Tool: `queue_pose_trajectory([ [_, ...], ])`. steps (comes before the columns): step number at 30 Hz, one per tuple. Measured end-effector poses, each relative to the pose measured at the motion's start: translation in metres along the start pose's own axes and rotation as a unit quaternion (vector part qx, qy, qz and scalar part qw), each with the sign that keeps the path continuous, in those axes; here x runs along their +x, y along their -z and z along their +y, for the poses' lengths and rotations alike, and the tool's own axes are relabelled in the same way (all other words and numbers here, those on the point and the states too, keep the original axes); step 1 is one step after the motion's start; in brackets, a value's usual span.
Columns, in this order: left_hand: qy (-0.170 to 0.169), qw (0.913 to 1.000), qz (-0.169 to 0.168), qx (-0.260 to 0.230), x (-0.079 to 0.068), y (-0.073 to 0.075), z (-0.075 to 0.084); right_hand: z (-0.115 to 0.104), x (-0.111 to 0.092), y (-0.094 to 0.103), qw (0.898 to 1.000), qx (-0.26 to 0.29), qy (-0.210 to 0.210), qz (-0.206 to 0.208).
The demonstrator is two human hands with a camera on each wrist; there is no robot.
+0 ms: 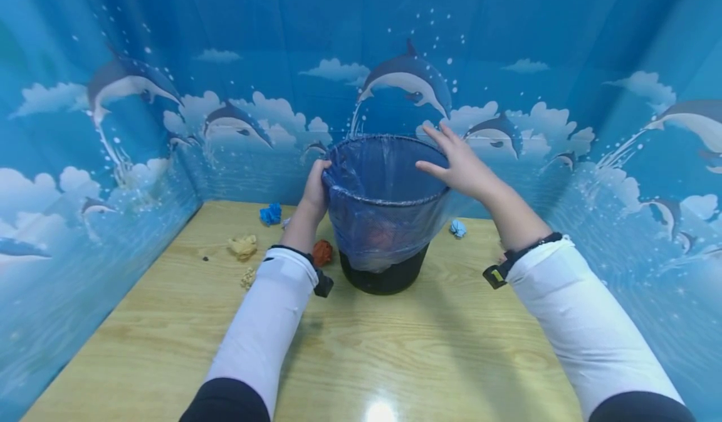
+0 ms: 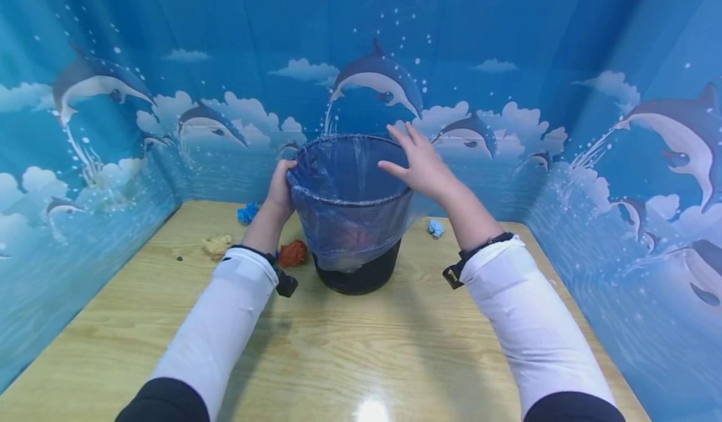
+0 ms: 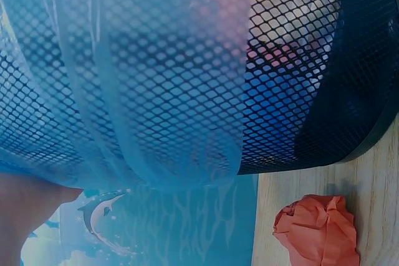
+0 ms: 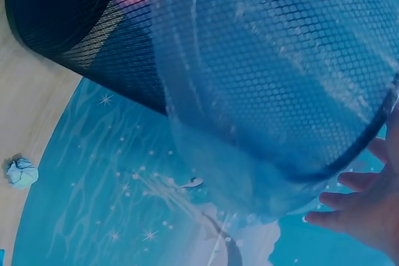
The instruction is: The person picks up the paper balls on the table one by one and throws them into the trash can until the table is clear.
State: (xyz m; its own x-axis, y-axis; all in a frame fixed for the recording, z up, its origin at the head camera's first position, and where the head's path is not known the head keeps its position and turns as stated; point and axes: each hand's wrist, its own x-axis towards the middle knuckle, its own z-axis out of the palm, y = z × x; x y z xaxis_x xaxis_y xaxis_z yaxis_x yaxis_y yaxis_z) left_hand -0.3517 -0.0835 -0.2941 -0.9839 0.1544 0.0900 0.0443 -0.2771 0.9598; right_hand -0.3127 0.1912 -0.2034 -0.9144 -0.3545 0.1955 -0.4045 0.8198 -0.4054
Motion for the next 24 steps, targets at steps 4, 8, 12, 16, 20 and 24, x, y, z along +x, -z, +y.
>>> queue_pose_trajectory([
  [4,-0.002,1.0,-0.001,-0.004,0.001,0.001,-0.001,0.008,-0.004,0.001,1.0,-0.006,-0.011,0.006],
  [8,0.002,1.0,-0.002,-0.004,0.0,0.002,-0.002,0.019,-0.011,0.005,0.999,-0.003,-0.026,0.019],
  [12,-0.006,0.9999,-0.008,-0.012,0.001,0.001,-0.002,0.036,-0.02,0.011,0.999,-0.002,-0.04,0.03],
  [16,-0.014,0.9996,-0.014,-0.018,0.001,0.0,-0.002,0.052,-0.03,0.017,0.998,-0.008,-0.057,0.04],
  [20,-0.015,0.9998,-0.009,-0.011,0.002,0.0,-0.002,0.067,-0.038,0.022,0.996,-0.006,-0.072,0.047],
  [24,-0.014,0.9999,-0.007,-0.006,0.002,0.0,-0.001,0.086,-0.047,0.023,0.994,-0.003,-0.093,0.052],
])
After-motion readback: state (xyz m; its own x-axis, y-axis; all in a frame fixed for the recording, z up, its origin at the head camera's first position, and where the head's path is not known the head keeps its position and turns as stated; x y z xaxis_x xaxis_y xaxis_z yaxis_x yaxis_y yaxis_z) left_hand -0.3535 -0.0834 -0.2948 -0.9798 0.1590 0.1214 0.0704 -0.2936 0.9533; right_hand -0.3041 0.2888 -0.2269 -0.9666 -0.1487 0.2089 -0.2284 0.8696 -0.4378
